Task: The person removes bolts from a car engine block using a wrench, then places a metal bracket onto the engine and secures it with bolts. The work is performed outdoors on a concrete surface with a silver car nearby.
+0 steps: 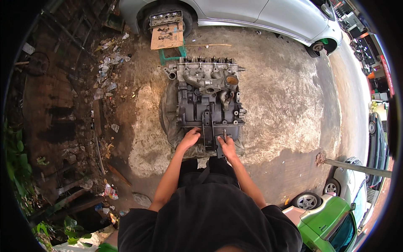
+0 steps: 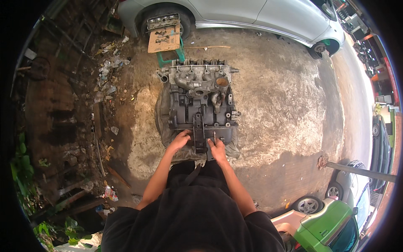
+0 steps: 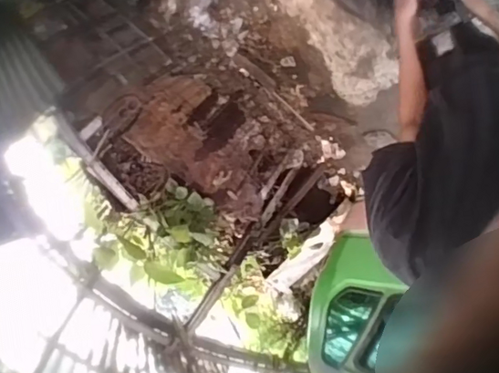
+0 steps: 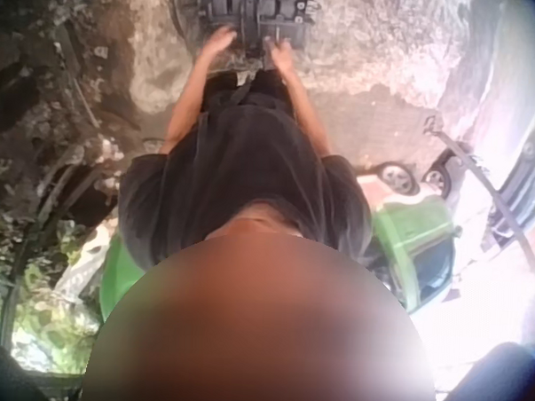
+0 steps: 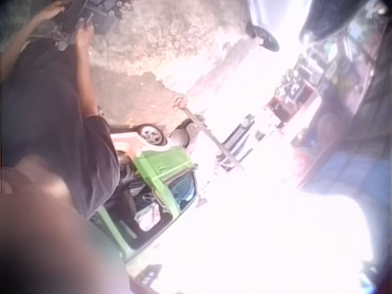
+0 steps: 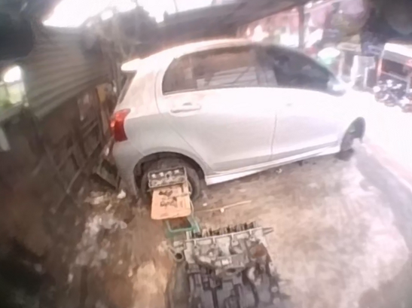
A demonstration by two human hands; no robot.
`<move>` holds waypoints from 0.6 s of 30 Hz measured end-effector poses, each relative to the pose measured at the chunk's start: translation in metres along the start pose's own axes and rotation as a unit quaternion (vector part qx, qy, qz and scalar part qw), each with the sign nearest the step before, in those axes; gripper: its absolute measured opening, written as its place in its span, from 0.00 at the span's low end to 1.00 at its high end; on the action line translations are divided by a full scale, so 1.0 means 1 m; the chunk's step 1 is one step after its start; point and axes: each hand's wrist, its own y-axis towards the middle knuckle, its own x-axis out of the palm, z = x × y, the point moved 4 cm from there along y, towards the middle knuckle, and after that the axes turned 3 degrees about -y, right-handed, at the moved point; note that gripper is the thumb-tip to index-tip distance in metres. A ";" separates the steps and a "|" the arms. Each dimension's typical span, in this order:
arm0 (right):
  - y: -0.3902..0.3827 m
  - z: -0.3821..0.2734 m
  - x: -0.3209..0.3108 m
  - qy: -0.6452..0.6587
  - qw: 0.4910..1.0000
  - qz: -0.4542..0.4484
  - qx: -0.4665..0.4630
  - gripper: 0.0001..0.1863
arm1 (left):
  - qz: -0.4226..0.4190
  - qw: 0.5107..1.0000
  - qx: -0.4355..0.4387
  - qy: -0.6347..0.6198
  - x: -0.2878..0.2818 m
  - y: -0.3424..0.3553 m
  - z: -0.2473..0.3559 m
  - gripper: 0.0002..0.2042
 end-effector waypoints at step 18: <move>-0.004 -0.013 -0.002 0.003 0.999 -0.032 0.029 0.16 | 0.160 0.962 0.181 -0.126 -0.008 0.014 0.061 0.08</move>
